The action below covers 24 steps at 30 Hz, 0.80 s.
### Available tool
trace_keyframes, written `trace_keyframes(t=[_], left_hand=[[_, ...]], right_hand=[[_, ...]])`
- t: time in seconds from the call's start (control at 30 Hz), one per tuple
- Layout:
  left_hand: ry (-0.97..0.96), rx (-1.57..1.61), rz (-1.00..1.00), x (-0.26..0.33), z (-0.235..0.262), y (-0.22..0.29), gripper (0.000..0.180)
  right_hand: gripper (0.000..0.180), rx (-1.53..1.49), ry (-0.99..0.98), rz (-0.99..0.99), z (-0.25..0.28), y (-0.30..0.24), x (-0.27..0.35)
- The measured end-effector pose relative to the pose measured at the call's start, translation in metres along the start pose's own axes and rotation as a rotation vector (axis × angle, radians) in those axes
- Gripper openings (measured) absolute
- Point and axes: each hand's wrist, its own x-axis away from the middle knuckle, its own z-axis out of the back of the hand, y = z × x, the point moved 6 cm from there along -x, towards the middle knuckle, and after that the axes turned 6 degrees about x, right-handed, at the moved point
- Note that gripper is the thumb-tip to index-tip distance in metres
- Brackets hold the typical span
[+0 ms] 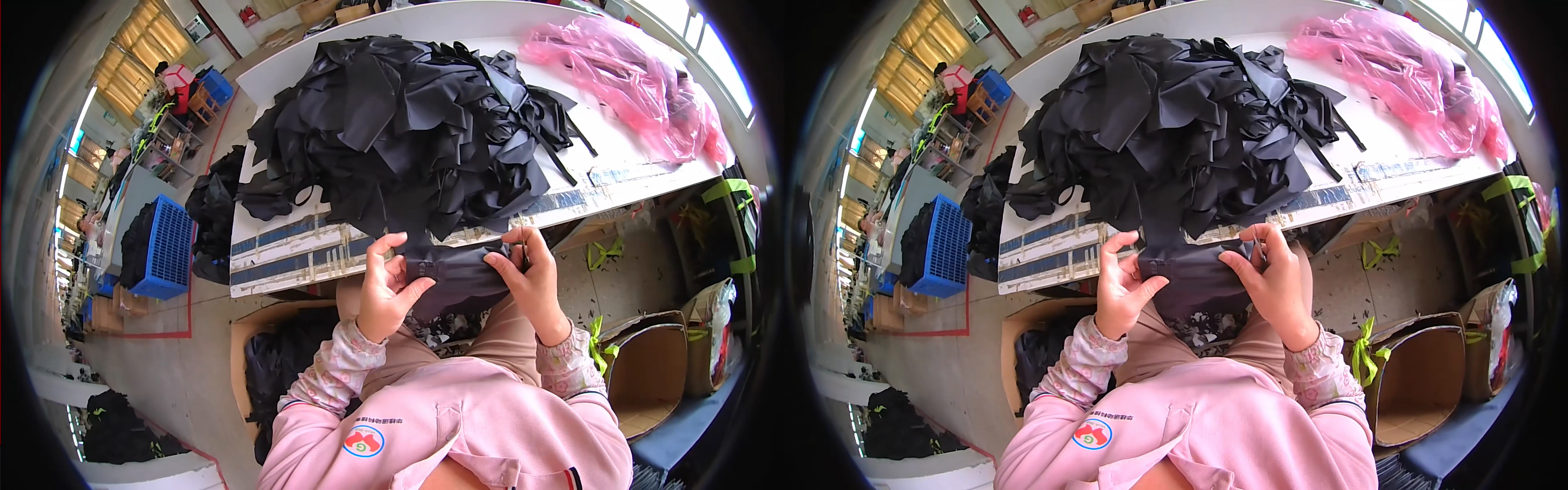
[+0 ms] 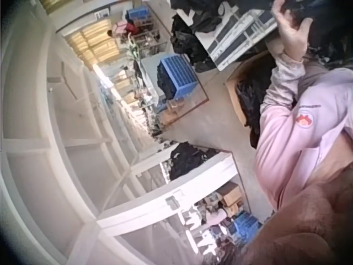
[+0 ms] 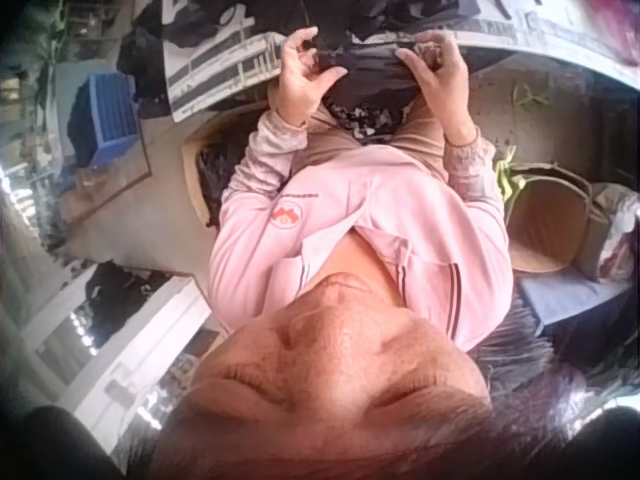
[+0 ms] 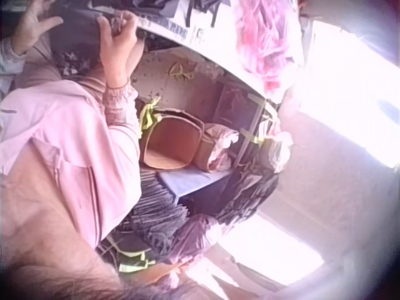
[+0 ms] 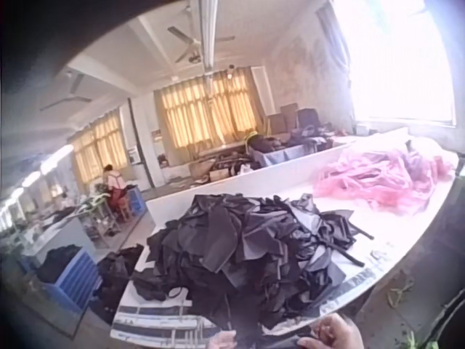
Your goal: Trimming excess material from black fabric pieces using small scissors.
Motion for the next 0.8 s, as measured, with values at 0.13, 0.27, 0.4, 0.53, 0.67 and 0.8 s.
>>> trace_keyframes(t=[0.13, 0.27, 0.4, 0.53, 0.67, 0.8], left_hand=[[-0.022, -0.169, 0.018, 0.000, 0.000, 0.002, 0.034], [-0.037, -0.353, 0.055, 0.002, 0.009, -0.003, 0.028], [-0.031, -0.205, 0.073, 0.003, 0.005, -0.007, 0.022], [-0.046, -0.179, 0.056, 0.003, -0.004, -0.006, 0.022], [-0.010, -0.185, 0.115, 0.007, 0.000, -0.003, 0.021], [-0.055, -0.534, -0.206, 0.003, 0.000, 0.011, 0.016]], right_hand=[[0.025, 0.136, -0.006, -0.039, 0.003, -0.001, 0.002], [0.020, 0.163, 0.185, 0.198, 0.015, -0.019, 0.008], [0.038, 0.063, -0.060, 0.428, -0.015, -0.061, 0.021], [0.031, 0.149, -0.123, 0.424, -0.039, -0.050, 0.021], [0.022, 0.216, -0.169, 0.403, -0.045, -0.036, 0.016], [0.019, 0.037, -0.239, 0.373, -0.043, -0.036, 0.012]])
